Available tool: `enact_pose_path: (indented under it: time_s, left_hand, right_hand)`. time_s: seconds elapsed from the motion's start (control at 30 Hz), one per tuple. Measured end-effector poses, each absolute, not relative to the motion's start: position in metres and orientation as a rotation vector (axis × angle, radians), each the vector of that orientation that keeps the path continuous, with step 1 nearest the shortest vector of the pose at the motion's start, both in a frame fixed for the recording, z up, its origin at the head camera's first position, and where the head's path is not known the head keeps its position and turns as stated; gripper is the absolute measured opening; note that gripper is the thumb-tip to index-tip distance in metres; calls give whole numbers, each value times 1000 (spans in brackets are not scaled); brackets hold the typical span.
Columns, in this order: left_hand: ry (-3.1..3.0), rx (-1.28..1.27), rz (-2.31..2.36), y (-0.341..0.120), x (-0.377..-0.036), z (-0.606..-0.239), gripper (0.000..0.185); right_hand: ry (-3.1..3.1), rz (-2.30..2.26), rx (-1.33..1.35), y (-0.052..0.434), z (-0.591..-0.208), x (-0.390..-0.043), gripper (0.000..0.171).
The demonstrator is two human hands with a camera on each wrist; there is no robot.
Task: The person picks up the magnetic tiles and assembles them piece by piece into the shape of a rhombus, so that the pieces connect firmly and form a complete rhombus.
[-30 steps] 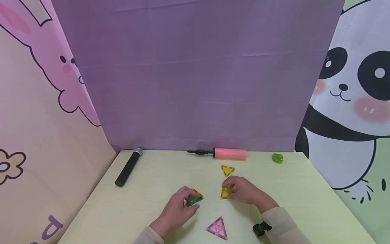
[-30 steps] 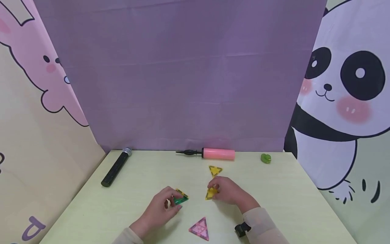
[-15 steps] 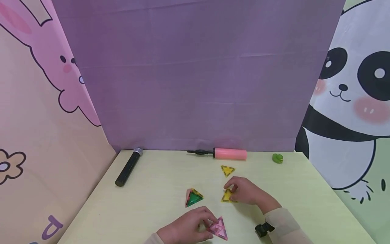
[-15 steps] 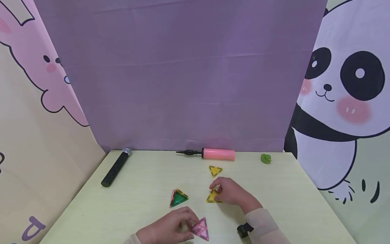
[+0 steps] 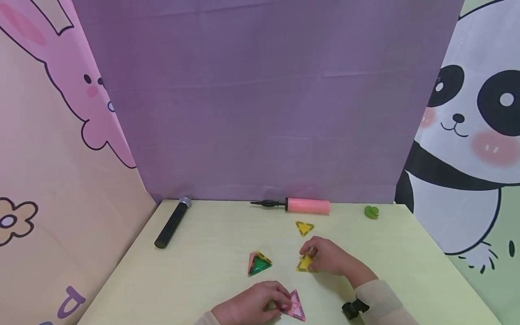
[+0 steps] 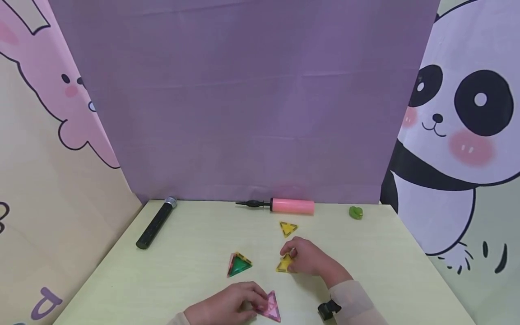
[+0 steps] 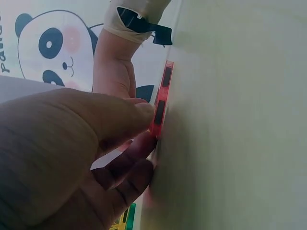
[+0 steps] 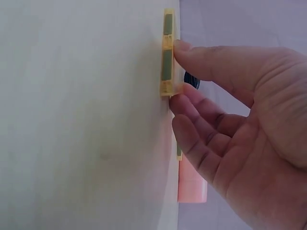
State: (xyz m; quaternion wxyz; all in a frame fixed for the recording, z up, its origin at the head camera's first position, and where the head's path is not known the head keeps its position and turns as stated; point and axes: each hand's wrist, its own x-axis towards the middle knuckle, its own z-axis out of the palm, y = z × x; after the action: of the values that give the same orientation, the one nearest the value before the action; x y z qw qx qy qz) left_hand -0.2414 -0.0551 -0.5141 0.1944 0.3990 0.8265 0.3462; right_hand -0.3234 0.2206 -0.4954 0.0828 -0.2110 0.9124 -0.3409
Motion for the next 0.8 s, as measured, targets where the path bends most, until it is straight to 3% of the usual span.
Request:
enact_pose_path:
  time_s: [0.63, 0.8]
  left_hand:
    - [2349, 1100, 973, -53, -240, -517, 27]
    - [2334, 1097, 998, -53, -240, -517, 26]
  right_hand:
    - [2785, -1129, -621, 235, -490, -309, 44]
    - [2783, -1135, -645, 239, -489, -304, 37]
